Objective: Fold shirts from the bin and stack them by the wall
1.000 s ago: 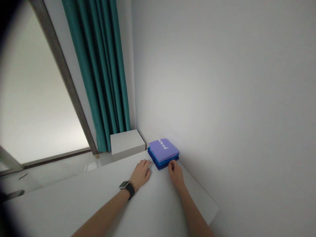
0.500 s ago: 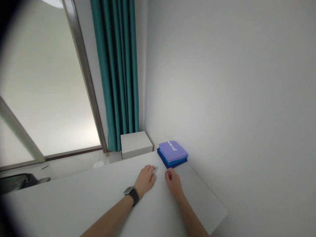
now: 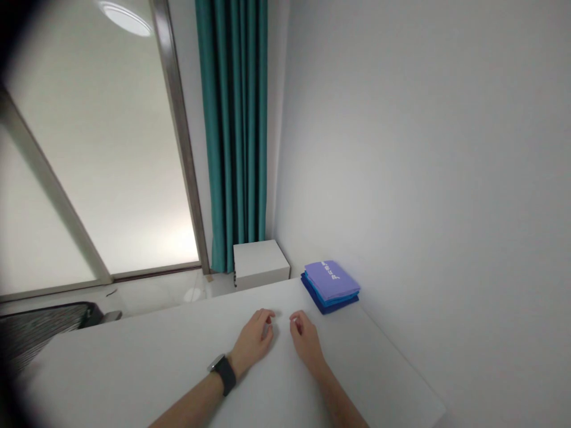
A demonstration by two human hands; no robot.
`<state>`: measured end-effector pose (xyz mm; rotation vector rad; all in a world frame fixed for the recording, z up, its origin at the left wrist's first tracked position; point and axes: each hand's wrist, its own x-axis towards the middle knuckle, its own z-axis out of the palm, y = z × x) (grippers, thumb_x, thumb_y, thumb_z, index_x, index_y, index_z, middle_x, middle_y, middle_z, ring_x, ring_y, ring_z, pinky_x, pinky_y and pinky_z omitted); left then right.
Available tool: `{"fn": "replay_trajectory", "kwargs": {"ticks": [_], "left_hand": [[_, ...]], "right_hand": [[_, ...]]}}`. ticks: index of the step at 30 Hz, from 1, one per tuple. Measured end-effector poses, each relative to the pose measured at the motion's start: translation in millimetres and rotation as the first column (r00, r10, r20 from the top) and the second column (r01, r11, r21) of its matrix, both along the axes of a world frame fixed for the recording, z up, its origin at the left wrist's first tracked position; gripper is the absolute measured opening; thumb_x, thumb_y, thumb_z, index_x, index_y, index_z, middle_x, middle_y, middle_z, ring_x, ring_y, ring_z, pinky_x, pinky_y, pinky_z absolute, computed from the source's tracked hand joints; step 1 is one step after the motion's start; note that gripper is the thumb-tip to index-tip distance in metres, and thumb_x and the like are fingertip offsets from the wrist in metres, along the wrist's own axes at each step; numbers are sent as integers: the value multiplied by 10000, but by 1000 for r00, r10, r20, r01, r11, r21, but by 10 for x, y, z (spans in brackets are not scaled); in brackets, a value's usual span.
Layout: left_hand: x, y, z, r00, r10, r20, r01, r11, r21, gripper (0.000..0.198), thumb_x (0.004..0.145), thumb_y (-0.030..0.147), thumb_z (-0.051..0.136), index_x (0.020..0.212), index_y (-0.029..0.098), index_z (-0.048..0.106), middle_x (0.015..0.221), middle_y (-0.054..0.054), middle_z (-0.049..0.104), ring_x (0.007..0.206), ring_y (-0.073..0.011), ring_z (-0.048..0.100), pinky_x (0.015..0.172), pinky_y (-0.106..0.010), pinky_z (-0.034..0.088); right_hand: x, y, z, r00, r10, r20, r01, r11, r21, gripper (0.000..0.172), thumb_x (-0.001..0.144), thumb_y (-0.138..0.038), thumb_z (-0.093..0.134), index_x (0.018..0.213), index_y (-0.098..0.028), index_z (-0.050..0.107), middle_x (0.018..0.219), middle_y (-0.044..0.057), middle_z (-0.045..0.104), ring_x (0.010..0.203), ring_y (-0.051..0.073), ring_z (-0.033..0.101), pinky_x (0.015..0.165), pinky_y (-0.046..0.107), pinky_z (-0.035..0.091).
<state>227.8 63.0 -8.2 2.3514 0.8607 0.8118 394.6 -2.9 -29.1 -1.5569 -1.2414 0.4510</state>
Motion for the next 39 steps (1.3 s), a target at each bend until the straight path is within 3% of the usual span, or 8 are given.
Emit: {"fn": "replay_trajectory", "kwargs": {"ticks": [10,19,29,39], "left_hand": [[-760,221,360,983,174,-57,-173,985,25,234,803,124,433,995,208,537,920,-47,612,920,-212,584,836,-345,460],[-1589,152,560,941,331,-73,-330,944,32,180,844,165,437,975,212,551,904,-41,624,894,-207,594,805,-338,461],[-2968,-165,991,861,465,-205,-435,883,175,165,885,192,452,975,215,589,957,-45,630,935,-208,587,831,-332,460],[-4385,-629,1055,721,609,-331,-560,793,238,210,913,228,433,1014,200,616,969,-67,641,915,-216,607,801,-314,466]], "right_hand": [[-794,441,129,941,287,-181,-296,955,-24,207,843,-386,444,938,-221,525,555,-102,344,458,104,341,445,217,268],[-1557,647,233,834,494,-244,-511,860,-4,204,870,-383,450,962,-217,526,584,-89,364,490,108,360,452,212,280],[-2630,795,396,664,708,-241,-728,686,7,190,873,-359,469,980,-215,531,607,-81,384,509,105,388,474,215,305],[-3874,776,587,467,882,-59,-884,467,-10,190,861,-236,472,1030,-211,554,650,-64,477,578,114,464,559,226,380]]}}
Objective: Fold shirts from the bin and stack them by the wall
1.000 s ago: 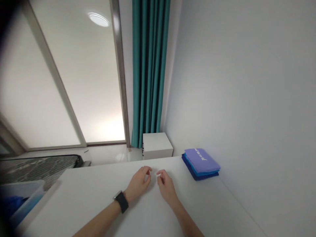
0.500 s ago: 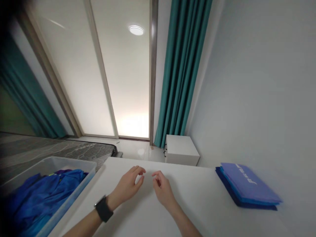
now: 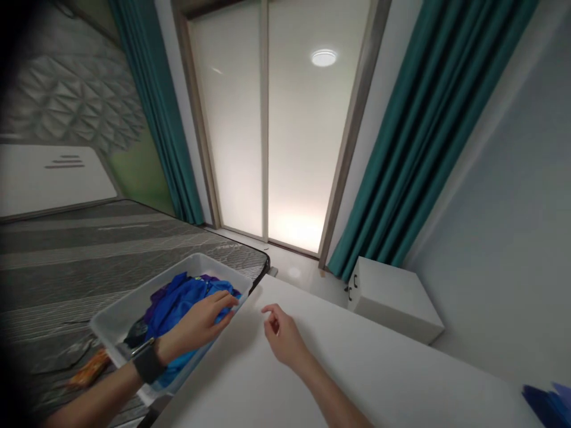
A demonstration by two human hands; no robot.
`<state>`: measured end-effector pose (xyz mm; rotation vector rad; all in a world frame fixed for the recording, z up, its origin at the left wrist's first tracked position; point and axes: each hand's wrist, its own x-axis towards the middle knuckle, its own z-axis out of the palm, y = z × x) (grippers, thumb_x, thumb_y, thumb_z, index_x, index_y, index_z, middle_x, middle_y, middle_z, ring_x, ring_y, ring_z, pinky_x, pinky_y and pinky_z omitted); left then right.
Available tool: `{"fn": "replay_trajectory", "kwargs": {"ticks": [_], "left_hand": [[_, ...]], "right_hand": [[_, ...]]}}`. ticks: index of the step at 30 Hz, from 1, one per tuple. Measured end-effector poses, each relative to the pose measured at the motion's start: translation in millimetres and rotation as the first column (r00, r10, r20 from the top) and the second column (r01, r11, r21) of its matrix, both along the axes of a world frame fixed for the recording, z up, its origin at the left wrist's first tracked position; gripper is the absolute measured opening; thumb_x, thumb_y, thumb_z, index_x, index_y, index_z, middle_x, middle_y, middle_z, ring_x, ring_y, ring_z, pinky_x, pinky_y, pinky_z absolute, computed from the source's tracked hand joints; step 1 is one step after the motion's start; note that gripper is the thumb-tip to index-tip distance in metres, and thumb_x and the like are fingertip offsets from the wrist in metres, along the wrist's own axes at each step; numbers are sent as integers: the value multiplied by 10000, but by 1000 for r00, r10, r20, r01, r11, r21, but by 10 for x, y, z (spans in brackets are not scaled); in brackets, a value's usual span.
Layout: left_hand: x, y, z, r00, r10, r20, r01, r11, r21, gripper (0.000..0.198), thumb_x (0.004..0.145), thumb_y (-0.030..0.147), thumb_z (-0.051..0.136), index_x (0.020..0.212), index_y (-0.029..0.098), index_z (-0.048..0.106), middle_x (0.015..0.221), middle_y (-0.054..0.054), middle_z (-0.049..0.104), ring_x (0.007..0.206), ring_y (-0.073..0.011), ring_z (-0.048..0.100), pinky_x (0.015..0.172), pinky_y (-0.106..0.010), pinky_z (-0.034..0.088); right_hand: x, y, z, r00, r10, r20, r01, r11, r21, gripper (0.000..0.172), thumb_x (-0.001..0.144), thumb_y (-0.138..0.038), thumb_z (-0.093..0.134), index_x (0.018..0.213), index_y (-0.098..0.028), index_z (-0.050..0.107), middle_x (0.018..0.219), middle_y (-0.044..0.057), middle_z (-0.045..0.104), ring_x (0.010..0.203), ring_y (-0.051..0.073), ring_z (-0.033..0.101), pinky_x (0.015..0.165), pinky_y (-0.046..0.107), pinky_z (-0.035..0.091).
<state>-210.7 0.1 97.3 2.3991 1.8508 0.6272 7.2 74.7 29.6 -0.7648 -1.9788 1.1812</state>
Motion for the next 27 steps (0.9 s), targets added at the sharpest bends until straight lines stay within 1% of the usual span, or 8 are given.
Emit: {"fn": "replay_trajectory", "kwargs": {"ticks": [5,8,10,14,17,20,22,27], "left_hand": [[-678,-314,-88,996,69,-48,-72,995,-70,238,922,264,421,1036,213,623,974,-64,657,886,-205,613,790,-304,443],[-1071,-530,-149,987,141,-75,-150,978,-146,259,936,301,401,1023,219,630,912,-52,672,818,-194,621,757,-297,422],[-1276,-671,-177,976,193,-104,-210,960,-185,270,939,344,399,975,222,637,801,-33,665,745,-191,614,717,-292,401],[-1459,-891,-213,950,272,-155,-303,922,-242,323,955,403,368,904,226,632,683,-15,643,655,-190,599,623,-278,344],[-1459,-963,-258,929,322,-182,-361,897,-256,347,956,407,358,825,216,617,656,-20,645,610,-189,598,581,-272,306],[-1445,-978,-315,913,349,-209,-393,890,-230,378,959,406,341,750,207,584,641,-27,641,601,-188,603,572,-268,294],[-1445,-977,-346,906,355,-230,-401,892,-206,383,959,405,336,734,206,575,642,-31,640,613,-191,612,573,-267,295],[-1457,-973,-377,896,361,-259,-412,892,-184,378,961,392,326,740,211,574,661,-39,650,637,-205,632,572,-267,311]], "right_hand": [[-510,-50,54,986,34,160,-77,961,267,211,831,-107,470,958,-202,609,786,2,615,789,162,567,797,319,435],[-779,-59,112,956,39,290,-179,863,473,214,833,-82,499,960,-198,626,964,51,643,985,206,546,930,390,390],[-967,-57,170,919,62,390,-283,793,540,209,845,-108,529,1005,-202,626,1036,63,629,1075,222,514,980,412,366],[-1419,-88,250,815,94,572,-438,745,503,300,858,-198,570,1157,-208,592,1191,89,582,1127,247,525,975,422,408],[-1785,-168,198,725,100,682,-493,766,412,629,828,-273,620,1412,-220,392,1430,170,409,1132,293,568,899,434,482],[-2072,-258,76,648,87,756,-525,770,362,902,775,-317,684,1515,-281,169,1551,208,210,1174,352,561,871,472,507],[-2185,-290,17,608,72,791,-538,770,343,888,785,-293,665,1517,-301,164,1557,195,216,1182,352,562,875,471,511],[-2222,-215,117,560,88,824,-589,741,322,556,884,-173,440,1432,-260,402,1466,143,423,1130,262,614,889,394,520]]}}
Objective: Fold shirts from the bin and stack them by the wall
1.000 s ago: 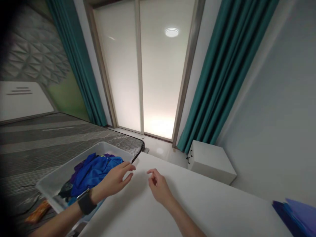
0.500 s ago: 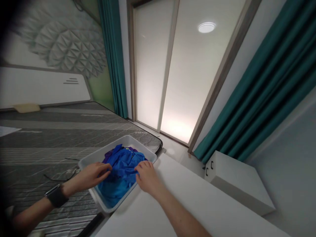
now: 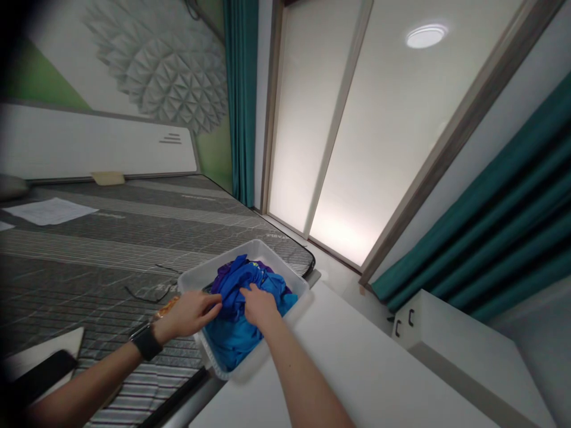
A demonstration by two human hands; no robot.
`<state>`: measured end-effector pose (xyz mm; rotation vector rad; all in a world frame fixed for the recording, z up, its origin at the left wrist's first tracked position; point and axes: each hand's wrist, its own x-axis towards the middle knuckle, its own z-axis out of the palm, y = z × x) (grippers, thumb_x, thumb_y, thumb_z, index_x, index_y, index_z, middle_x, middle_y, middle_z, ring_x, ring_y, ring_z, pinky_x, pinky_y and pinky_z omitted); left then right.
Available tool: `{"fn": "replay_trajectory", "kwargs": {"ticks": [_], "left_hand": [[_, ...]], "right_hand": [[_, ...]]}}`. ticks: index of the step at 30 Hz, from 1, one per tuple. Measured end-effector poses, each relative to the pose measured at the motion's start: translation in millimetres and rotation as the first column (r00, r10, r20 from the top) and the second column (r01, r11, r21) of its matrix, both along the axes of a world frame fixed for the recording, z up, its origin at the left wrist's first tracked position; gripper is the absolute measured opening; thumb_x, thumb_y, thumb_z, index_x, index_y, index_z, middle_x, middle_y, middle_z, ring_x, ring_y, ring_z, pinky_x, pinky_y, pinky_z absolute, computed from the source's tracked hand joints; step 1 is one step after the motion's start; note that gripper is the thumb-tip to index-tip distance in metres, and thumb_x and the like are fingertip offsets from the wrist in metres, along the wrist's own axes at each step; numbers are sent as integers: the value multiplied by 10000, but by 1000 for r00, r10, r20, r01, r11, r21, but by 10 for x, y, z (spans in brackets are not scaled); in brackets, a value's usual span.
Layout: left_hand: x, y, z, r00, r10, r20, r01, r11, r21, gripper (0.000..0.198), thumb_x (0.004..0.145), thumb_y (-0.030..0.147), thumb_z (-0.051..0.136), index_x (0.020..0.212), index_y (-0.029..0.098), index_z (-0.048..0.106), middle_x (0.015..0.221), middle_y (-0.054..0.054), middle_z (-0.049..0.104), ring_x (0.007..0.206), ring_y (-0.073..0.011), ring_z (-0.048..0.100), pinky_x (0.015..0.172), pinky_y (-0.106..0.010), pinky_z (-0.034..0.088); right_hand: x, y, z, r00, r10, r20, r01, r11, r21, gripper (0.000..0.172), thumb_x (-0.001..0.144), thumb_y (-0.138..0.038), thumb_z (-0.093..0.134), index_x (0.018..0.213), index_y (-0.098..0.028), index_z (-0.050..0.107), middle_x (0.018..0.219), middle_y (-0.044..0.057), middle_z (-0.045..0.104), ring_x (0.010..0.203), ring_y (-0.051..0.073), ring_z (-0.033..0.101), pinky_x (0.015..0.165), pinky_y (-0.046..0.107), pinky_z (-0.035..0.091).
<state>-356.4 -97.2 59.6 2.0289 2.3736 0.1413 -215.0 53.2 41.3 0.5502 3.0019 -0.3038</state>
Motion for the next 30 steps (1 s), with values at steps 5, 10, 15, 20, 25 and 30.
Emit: {"fn": "replay_trajectory", "kwargs": {"ticks": [5,10,15,20,25,30], "left_hand": [[-2,-9,-12,1000,0,-10,0,1000,-19,372,967,406,310,806,220,589,691,-38,665,665,-214,647,594,-268,352],[-7,-22,25,996,24,91,-22,1000,-21,379,950,426,330,1199,217,524,739,-23,678,676,-213,649,623,-275,393],[43,60,174,987,21,161,-18,1000,-19,656,889,483,438,1458,194,283,793,-36,689,704,-234,660,630,-282,407],[288,315,290,982,-20,187,19,1000,6,644,853,543,501,1380,184,412,819,-49,695,734,-244,661,644,-286,415],[622,658,381,936,-147,319,121,987,102,302,919,373,403,850,189,634,809,-54,668,711,-194,612,664,-274,435],[970,861,662,696,-346,629,124,921,369,313,917,352,403,873,166,651,946,-61,680,884,-201,589,866,-300,461]], "right_hand": [[187,162,278,991,107,74,-107,994,-2,452,852,-120,429,1259,-215,601,1262,105,630,1097,243,629,893,359,517],[560,279,567,982,168,83,-170,985,14,383,830,-106,452,1134,-184,670,1125,115,692,1014,258,653,862,375,520],[986,393,970,952,164,-257,-181,983,-43,413,782,-66,402,1065,-193,675,1082,65,694,985,213,641,911,362,496],[1254,395,1353,696,65,-715,-220,967,-126,467,765,-57,351,1090,-208,651,1156,39,661,1094,178,589,1011,376,436],[1454,297,1449,521,-137,-843,-127,964,-235,469,778,-79,357,1109,-228,654,1190,26,653,1146,182,572,1046,387,406],[1832,261,1231,384,-278,-881,12,955,-296,440,816,-107,368,1144,-232,634,1237,34,630,1187,187,552,1069,394,389]]}}
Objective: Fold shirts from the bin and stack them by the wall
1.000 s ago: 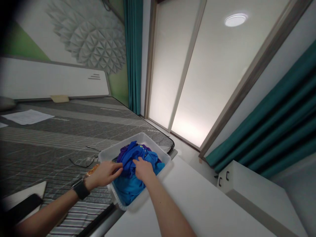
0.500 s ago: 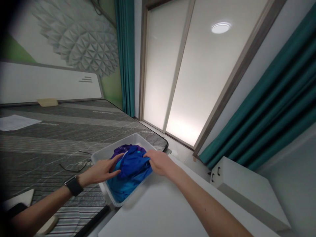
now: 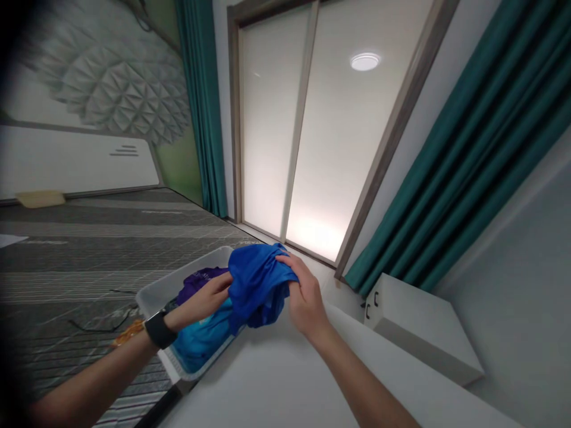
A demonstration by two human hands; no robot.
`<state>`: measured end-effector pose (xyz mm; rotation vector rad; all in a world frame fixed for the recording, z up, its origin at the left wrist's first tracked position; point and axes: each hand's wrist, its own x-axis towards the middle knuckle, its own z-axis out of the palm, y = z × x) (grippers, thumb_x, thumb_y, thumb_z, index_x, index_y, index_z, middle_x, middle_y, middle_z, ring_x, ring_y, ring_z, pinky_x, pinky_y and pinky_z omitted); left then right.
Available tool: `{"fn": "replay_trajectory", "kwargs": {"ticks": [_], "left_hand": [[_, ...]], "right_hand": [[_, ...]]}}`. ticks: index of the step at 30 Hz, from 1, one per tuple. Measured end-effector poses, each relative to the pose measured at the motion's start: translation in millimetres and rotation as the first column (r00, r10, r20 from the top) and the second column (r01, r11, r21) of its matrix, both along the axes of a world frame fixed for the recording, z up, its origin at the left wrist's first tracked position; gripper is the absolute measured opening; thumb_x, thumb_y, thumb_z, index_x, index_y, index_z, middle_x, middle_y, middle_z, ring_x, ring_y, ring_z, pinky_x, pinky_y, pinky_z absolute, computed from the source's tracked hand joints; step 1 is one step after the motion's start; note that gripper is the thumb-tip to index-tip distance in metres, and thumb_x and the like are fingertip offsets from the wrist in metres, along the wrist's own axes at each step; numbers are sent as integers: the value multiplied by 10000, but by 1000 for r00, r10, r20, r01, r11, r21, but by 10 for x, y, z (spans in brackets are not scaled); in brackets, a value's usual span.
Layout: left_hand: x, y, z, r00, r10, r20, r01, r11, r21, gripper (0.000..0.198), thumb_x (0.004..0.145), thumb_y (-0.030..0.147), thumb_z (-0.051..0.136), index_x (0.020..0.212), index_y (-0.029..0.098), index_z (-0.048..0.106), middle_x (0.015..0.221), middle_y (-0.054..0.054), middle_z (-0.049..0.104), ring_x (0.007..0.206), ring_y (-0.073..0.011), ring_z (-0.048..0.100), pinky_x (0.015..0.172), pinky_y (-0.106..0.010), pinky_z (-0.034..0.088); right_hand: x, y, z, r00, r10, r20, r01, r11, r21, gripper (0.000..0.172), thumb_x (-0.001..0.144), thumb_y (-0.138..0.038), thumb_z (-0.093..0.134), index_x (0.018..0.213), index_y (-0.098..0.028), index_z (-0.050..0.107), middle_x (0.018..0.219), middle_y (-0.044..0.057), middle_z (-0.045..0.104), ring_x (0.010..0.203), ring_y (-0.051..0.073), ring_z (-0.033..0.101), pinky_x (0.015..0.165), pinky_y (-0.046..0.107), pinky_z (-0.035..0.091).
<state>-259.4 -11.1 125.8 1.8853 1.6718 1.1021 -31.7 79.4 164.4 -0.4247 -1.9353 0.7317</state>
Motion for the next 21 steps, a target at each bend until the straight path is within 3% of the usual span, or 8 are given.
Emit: {"fn": "replay_trajectory", "kwargs": {"ticks": [5,9,12,16,19,21], "left_hand": [[529,94,247,921,-38,387,37,999,9,340,880,418,485,987,164,683,890,-39,702,902,-232,597,833,-325,491],[1066,170,231,812,-89,576,112,994,-4,345,855,455,526,997,193,701,869,-30,708,905,-239,605,815,-324,501],[1427,264,48,749,-141,647,211,977,-32,344,858,456,534,1018,200,698,912,-36,706,917,-239,606,805,-324,505],[1746,448,-390,669,-83,738,200,977,-72,350,852,473,539,960,168,673,911,-45,696,900,-226,608,830,-324,498],[1863,567,-747,697,30,717,112,982,-149,334,847,498,529,798,175,603,811,-31,654,846,-214,591,775,-307,496],[1898,601,-929,725,99,681,35,983,-181,367,858,537,497,736,193,525,735,-12,603,774,-201,575,724,-305,493]], "right_hand": [[512,-104,-210,986,-157,-59,159,987,35,408,901,-150,368,1230,-249,587,1406,57,508,1329,215,432,1122,448,320],[914,-264,-366,947,-309,-88,316,946,77,405,940,-195,370,1303,-271,532,1468,63,436,1371,246,376,1132,507,284],[1219,-345,-594,902,-426,-73,431,899,81,408,939,-210,368,1310,-261,528,1462,79,442,1363,264,386,1119,530,296],[1653,-371,-1038,827,-562,12,562,827,28,387,914,-242,383,1237,-227,595,1307,96,586,1252,257,514,1071,489,386],[1930,-398,-1354,775,-592,220,616,786,-55,360,904,-315,409,1158,-235,651,1167,80,676,1125,246,609,1005,437,463],[2048,-443,-1509,757,-541,366,615,780,-118,365,909,-362,410,1144,-248,664,1118,68,704,1050,244,654,943,405,508]]}}
